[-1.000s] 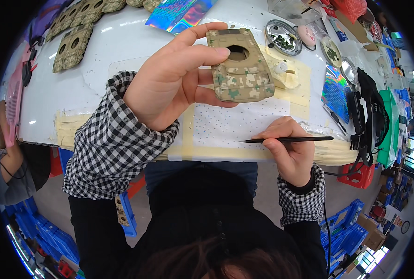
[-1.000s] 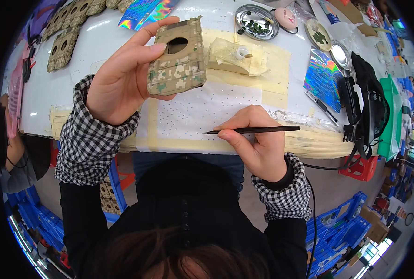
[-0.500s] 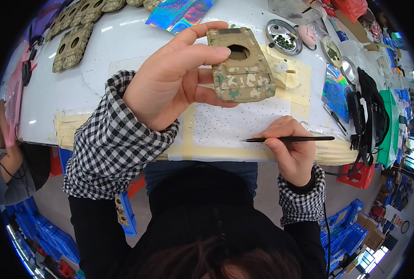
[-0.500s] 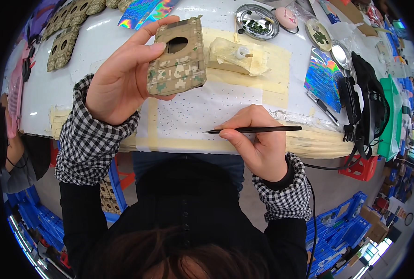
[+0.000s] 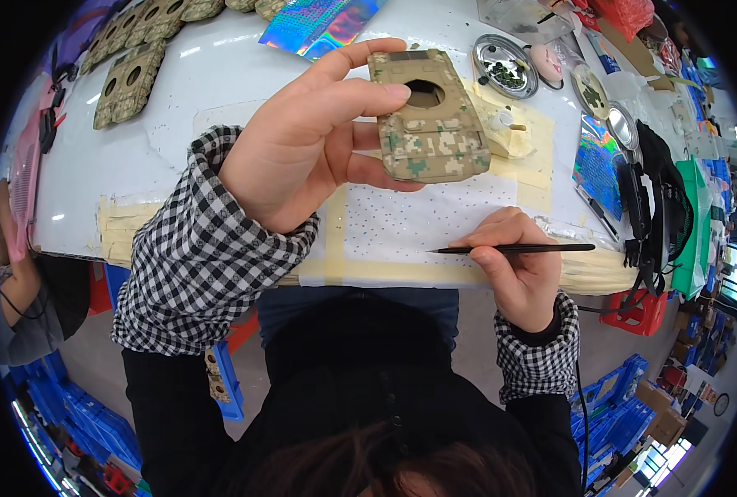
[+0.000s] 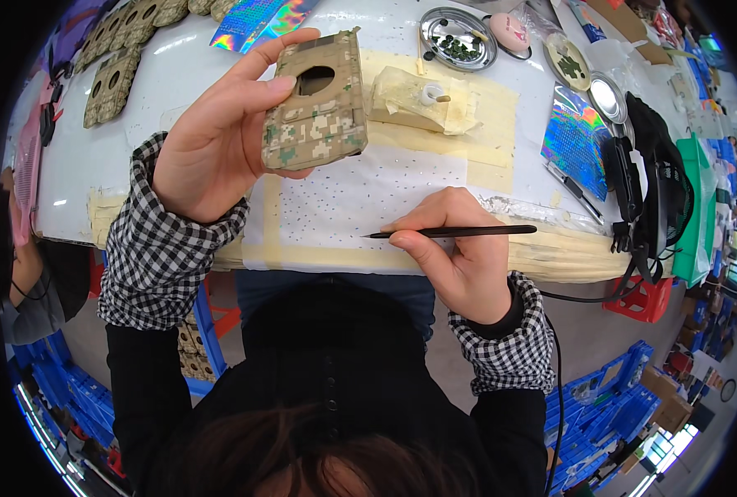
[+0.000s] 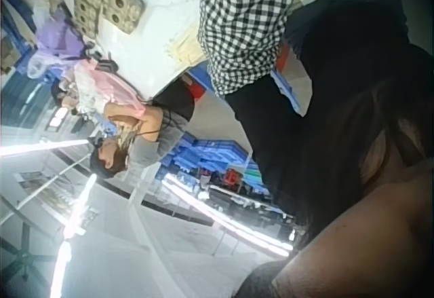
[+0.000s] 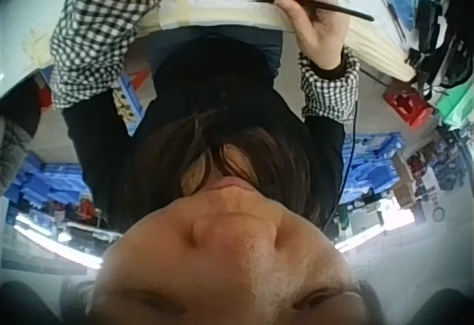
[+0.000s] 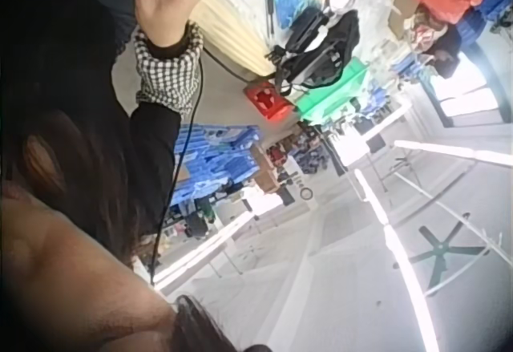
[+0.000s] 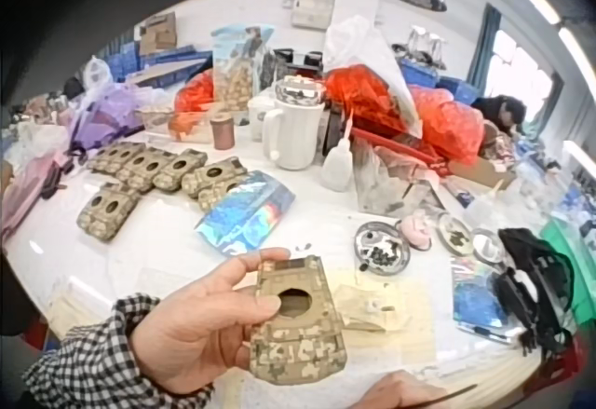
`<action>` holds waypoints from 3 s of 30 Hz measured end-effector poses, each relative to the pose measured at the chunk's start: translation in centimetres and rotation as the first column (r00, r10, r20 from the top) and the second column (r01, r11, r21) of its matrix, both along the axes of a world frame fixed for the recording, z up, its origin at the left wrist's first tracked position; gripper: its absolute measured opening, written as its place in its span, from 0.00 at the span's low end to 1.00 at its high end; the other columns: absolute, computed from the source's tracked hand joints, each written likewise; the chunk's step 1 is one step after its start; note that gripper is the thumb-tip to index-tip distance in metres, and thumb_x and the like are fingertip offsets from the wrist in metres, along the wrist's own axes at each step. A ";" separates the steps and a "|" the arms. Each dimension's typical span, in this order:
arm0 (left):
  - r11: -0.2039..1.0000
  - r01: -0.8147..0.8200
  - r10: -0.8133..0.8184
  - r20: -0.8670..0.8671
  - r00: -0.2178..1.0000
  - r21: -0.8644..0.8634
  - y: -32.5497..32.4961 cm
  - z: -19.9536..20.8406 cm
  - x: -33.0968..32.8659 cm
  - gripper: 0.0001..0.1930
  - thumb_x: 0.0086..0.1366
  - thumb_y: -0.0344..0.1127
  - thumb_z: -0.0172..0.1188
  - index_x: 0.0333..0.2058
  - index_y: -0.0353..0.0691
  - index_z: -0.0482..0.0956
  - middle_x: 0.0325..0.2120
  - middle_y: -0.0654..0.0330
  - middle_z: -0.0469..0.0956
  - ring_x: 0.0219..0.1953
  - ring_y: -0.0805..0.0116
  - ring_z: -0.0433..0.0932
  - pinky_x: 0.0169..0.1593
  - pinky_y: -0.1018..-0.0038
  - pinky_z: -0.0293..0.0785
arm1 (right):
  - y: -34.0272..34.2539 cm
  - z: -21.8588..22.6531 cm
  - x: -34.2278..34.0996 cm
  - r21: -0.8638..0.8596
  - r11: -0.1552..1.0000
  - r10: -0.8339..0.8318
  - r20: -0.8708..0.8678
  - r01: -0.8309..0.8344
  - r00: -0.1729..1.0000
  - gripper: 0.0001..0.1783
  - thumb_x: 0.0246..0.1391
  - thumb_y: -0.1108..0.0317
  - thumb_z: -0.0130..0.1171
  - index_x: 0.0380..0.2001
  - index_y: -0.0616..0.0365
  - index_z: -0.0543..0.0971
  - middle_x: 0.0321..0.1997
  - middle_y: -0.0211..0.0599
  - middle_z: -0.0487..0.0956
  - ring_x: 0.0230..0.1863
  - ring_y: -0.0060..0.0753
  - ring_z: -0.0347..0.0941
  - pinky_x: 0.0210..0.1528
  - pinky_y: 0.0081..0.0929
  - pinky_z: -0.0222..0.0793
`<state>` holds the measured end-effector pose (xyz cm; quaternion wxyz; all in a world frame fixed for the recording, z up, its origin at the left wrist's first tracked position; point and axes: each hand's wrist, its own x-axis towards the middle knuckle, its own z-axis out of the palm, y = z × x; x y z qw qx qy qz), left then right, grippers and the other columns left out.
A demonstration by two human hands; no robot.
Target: The person is assembling and detailing small toy tank models at a workbench.
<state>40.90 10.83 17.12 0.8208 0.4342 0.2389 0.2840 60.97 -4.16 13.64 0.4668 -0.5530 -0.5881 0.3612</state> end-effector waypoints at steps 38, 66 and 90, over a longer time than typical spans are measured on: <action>0.983 0.086 -0.078 0.057 0.995 -0.163 0.2 0.8 -0.5 0.32 0.62 0.34 0.53 0.62 0.36 0.49 0.51 0.54 0.67 0.44 0.66 0.77 0.41 0.70 0.81 | 6.8 6.5 -1.8 0.374 0.926 0.002 0.142 -0.055 0.990 0.11 0.61 0.66 0.52 0.33 0.64 0.69 0.33 0.47 0.80 0.40 0.35 0.78 0.54 0.39 0.69; 0.981 0.094 -0.085 0.058 0.995 -0.172 0.3 0.4 -0.5 0.33 0.60 0.32 0.53 0.62 0.36 0.49 0.50 0.53 0.68 0.43 0.66 0.78 0.40 0.71 0.80 | 6.7 6.2 -2.1 0.377 0.926 -0.011 0.074 -0.018 0.997 0.08 0.51 0.70 0.63 0.31 0.64 0.78 0.34 0.38 0.79 0.38 0.30 0.76 0.50 0.31 0.71; 0.983 0.091 -0.086 0.038 0.996 -0.158 0.2 0.4 -0.5 0.33 0.60 0.31 0.53 0.62 0.38 0.50 0.49 0.53 0.71 0.45 0.67 0.77 0.42 0.71 0.80 | 6.7 6.4 -1.9 0.373 0.926 0.015 0.104 -0.053 0.994 0.06 0.51 0.72 0.62 0.32 0.64 0.78 0.34 0.38 0.80 0.39 0.32 0.77 0.51 0.35 0.71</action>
